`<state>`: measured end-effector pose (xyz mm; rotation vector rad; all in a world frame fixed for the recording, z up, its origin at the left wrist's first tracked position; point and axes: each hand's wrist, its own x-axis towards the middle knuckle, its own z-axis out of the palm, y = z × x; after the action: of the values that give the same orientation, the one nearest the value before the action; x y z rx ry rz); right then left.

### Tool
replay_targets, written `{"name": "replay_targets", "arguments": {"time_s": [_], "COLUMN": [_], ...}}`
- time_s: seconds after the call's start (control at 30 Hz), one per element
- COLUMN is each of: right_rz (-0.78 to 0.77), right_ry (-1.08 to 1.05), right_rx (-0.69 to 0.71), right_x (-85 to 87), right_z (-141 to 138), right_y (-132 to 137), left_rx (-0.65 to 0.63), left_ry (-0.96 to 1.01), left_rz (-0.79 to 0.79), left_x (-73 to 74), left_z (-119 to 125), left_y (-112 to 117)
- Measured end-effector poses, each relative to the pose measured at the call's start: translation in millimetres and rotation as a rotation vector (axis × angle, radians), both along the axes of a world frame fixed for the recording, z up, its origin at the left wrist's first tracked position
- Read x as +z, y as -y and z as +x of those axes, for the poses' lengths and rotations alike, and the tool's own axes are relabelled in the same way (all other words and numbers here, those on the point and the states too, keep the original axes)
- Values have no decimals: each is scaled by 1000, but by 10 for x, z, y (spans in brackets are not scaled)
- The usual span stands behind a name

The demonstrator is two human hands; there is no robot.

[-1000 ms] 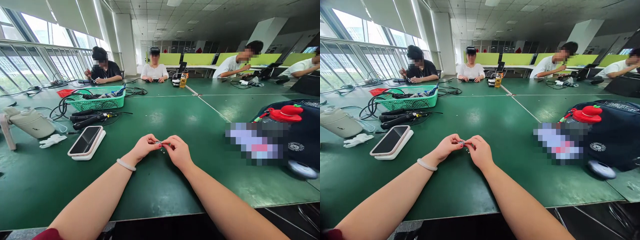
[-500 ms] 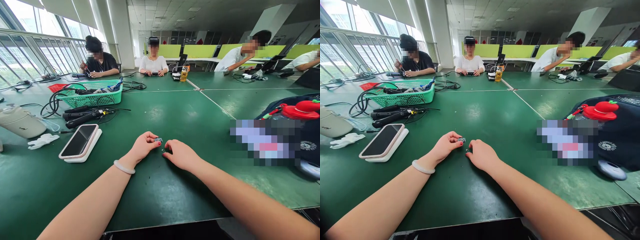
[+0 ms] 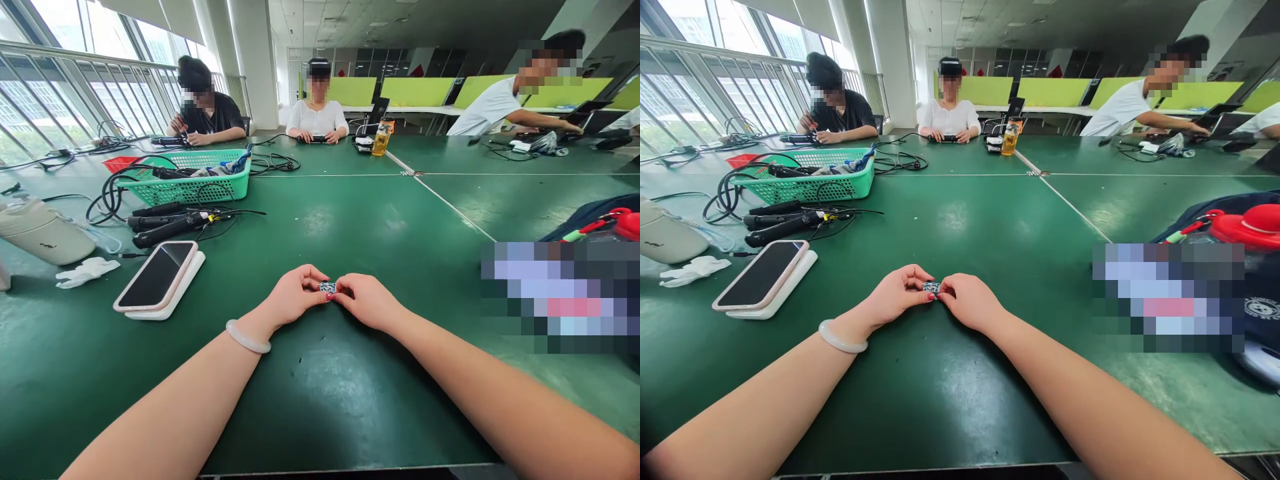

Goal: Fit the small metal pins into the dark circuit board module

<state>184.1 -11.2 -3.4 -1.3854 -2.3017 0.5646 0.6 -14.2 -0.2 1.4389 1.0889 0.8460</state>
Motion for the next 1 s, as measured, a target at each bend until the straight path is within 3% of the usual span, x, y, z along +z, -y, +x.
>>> {"name": "replay_targets", "arguments": {"time_s": [0.47,0.77,1.0], "right_rz": [44,40,35], "right_ry": [-8,25,85], "right_rx": [-60,177,54], "right_x": [-15,19,58], "right_z": [-40,89,178], "right_y": [-57,27,-8], "left_rx": [31,74,55], "left_ry": [-14,-39,-97], "left_rz": [-8,1,20], "left_x": [25,28,47], "left_z": [32,39,43], "left_y": [6,0,18]}}
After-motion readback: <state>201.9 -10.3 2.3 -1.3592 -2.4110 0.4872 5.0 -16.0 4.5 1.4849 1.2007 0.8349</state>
